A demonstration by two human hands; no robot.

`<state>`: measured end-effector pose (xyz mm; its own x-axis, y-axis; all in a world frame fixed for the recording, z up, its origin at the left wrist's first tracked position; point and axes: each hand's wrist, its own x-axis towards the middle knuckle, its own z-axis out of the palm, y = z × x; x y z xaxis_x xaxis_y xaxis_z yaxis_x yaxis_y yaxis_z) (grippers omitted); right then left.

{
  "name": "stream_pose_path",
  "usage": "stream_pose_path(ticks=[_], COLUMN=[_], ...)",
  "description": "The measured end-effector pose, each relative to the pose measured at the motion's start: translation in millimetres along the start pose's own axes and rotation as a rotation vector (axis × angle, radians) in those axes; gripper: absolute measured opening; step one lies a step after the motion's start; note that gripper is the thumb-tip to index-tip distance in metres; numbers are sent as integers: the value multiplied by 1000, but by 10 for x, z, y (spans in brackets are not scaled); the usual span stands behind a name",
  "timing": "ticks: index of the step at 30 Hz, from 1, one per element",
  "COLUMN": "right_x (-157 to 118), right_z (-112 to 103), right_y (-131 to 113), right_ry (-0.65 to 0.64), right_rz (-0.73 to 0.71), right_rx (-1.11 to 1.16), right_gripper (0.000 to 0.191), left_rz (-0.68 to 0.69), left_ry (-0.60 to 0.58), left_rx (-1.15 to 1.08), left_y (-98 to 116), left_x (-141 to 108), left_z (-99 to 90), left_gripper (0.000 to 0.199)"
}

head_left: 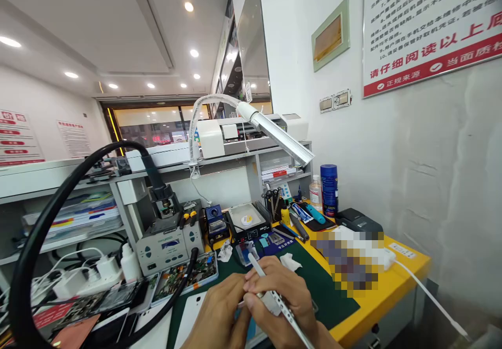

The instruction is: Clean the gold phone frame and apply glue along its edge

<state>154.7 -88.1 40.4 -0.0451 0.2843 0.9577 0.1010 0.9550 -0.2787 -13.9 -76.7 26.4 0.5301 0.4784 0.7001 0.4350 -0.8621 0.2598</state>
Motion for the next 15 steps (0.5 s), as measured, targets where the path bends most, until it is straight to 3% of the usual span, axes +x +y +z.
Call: stream_pose_path(ticks=[5, 11, 15], right_x=[112, 175, 67], right_z=[-120, -226, -328], right_y=[-62, -78, -181], right_ry=[-24, -29, 114], right_rz=[-34, 94, 226], right_rx=[32, 75, -57], right_gripper=[26, 27, 22], left_rz=[85, -10, -41], left_ry=[43, 71, 36], left_rx=[-37, -79, -150], left_y=[-104, -132, -122], left_x=[25, 9, -12], left_z=[106, 254, 272], left_gripper=[27, 41, 46])
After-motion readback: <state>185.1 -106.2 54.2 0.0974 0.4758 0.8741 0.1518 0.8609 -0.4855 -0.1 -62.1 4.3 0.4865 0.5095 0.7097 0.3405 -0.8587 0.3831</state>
